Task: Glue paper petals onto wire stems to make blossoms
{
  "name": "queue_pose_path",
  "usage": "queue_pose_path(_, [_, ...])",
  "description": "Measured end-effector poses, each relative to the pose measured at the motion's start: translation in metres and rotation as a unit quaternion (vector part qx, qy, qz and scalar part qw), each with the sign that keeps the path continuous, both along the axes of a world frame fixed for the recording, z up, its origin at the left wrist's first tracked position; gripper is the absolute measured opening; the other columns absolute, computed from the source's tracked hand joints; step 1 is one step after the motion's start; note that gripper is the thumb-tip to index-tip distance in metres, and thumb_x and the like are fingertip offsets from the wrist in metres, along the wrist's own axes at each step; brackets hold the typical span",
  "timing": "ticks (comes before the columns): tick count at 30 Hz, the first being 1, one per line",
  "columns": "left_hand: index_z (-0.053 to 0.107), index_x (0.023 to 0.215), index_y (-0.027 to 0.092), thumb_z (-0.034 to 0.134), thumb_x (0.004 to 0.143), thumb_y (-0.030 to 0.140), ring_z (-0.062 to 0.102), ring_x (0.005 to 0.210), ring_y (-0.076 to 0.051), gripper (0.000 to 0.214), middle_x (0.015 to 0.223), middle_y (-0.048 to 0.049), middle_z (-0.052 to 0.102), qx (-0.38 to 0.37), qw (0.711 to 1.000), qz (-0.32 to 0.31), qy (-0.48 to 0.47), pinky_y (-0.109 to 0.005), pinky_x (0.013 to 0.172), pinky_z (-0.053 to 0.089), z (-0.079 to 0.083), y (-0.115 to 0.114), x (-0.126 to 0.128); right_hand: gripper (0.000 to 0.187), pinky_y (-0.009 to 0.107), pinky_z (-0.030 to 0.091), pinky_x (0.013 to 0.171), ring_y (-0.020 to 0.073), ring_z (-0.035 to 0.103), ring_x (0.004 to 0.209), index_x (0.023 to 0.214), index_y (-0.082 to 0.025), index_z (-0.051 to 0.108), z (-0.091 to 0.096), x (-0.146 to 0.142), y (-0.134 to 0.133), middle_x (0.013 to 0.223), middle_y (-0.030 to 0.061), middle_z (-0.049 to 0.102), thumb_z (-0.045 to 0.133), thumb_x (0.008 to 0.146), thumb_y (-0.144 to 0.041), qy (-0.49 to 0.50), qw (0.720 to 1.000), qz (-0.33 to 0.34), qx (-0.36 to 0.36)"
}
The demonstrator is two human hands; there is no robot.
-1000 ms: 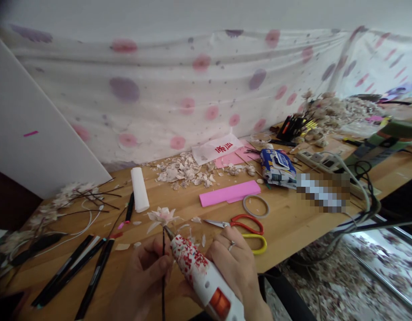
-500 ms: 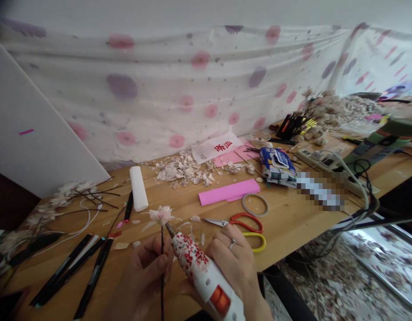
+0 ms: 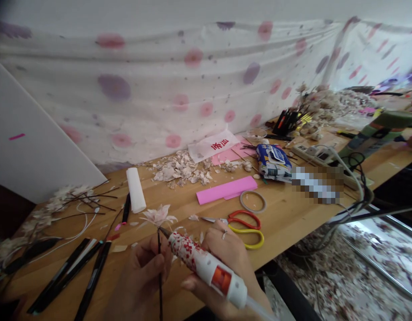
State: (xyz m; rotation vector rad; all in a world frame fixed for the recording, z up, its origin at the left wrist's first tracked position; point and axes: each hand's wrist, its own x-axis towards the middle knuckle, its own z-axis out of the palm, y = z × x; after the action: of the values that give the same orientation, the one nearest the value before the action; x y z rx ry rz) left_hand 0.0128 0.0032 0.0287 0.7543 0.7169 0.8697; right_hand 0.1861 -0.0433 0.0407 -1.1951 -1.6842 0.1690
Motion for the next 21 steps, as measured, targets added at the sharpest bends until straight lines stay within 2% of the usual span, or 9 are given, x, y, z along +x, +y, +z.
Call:
queue_pose_path(3, [0.061, 0.061, 0.016, 0.097, 0.057, 0.041, 0.043, 0.047, -0.005, 0.044, 0.056, 0.004, 0.055, 0.015, 1.0, 0.019, -0.013, -0.015, 0.045, 0.036, -0.003, 0.002, -0.003, 0.054, 0.027, 0.031, 0.046, 0.0106, 0.045, 0.048, 0.067, -0.022, 0.046, 0.0, 0.002, 0.0, 0.059, -0.0036, 0.05, 0.045, 0.098, -0.066, 0.018, 0.998, 0.009, -0.051])
queue_pose_path(8, [0.064, 0.063, 0.017, 0.098, 0.055, 0.039, 0.045, 0.044, -0.004, 0.042, 0.058, 0.006, 0.053, -0.009, 0.996, 0.086, 0.009, -0.013, 0.042, 0.037, -0.013, 0.011, -0.018, 0.045, 0.024, 0.033, 0.041, 0.0106, 0.045, 0.045, 0.063, -0.021, 0.052, -0.01, 0.017, -0.005, 0.056, -0.0044, 0.051, 0.069, 0.089, -0.054, 0.086, 0.981, 0.006, -0.175])
queue_pose_path(9, [0.064, 0.062, 0.016, 0.099, 0.052, 0.039, 0.045, 0.044, -0.004, 0.043, 0.059, 0.0063, 0.053, -0.014, 0.993, 0.115, 0.012, -0.013, 0.04, 0.036, -0.015, 0.013, -0.023, 0.042, 0.024, 0.036, 0.042, 0.0118, 0.048, 0.047, 0.063, -0.021, 0.054, -0.015, 0.025, -0.007, 0.056, -0.0039, 0.052, 0.071, 0.087, -0.051, 0.102, 0.975, -0.016, -0.197])
queue_pose_path(10, [0.065, 0.062, 0.016, 0.1, 0.049, 0.04, 0.044, 0.043, -0.003, 0.045, 0.058, 0.007, 0.051, -0.016, 0.986, 0.164, 0.015, -0.012, 0.039, 0.035, -0.017, 0.015, -0.028, 0.038, 0.025, 0.039, 0.044, 0.0135, 0.051, 0.049, 0.065, -0.021, 0.057, -0.021, 0.035, -0.009, 0.057, -0.0031, 0.055, 0.073, 0.085, -0.049, 0.12, 0.966, -0.057, -0.22])
queue_pose_path(11, [0.066, 0.061, 0.016, 0.101, 0.045, 0.041, 0.044, 0.042, -0.003, 0.046, 0.055, 0.0075, 0.05, -0.022, 0.983, 0.181, 0.027, -0.012, 0.037, 0.035, -0.019, 0.017, -0.034, 0.035, 0.026, 0.041, 0.045, 0.0151, 0.054, 0.051, 0.067, -0.021, 0.06, -0.027, 0.047, -0.012, 0.058, -0.0022, 0.057, 0.076, 0.082, -0.048, 0.139, 0.955, -0.113, -0.238])
queue_pose_path(14, [0.067, 0.059, 0.016, 0.101, 0.04, 0.044, 0.041, 0.04, -0.003, 0.048, 0.051, 0.0068, 0.05, -0.04, 0.97, 0.234, 0.056, -0.011, 0.035, 0.037, -0.027, 0.019, -0.052, 0.037, 0.027, 0.042, 0.042, 0.0167, 0.054, 0.048, 0.08, -0.019, 0.067, -0.046, 0.092, -0.017, 0.059, 0.0, 0.064, 0.083, 0.069, -0.05, 0.177, 0.899, -0.296, -0.269])
queue_pose_path(15, [0.068, 0.06, 0.016, 0.102, 0.039, 0.045, 0.04, 0.04, -0.002, 0.049, 0.05, 0.0064, 0.052, -0.052, 0.965, 0.247, 0.068, -0.01, 0.035, 0.037, -0.03, 0.018, -0.058, 0.04, 0.028, 0.041, 0.04, 0.0165, 0.053, 0.047, 0.084, -0.018, 0.067, -0.052, 0.107, -0.017, 0.059, 0.0016, 0.065, 0.081, 0.07, -0.052, 0.177, 0.886, -0.337, -0.266])
queue_pose_path(18, [0.07, 0.064, 0.016, 0.103, 0.035, 0.041, 0.042, 0.043, -0.002, 0.05, 0.052, 0.0058, 0.056, -0.081, 0.951, 0.284, 0.093, -0.009, 0.038, 0.04, -0.033, 0.013, -0.073, 0.047, 0.029, 0.044, 0.039, 0.019, 0.059, 0.047, 0.088, -0.014, 0.065, -0.07, 0.148, -0.011, 0.065, 0.0091, 0.071, 0.069, 0.075, -0.059, 0.18, 0.851, -0.413, -0.268])
queue_pose_path(21, [0.069, 0.063, 0.017, 0.102, 0.032, 0.042, 0.044, 0.044, -0.004, 0.052, 0.052, 0.0051, 0.057, -0.081, 0.931, 0.328, 0.135, -0.01, 0.038, 0.041, -0.034, 0.004, -0.084, 0.052, 0.031, 0.049, 0.043, 0.0239, 0.067, 0.055, 0.093, -0.012, 0.066, -0.089, 0.174, -0.001, 0.072, 0.0143, 0.074, 0.063, 0.074, -0.06, 0.169, 0.837, -0.442, -0.275])
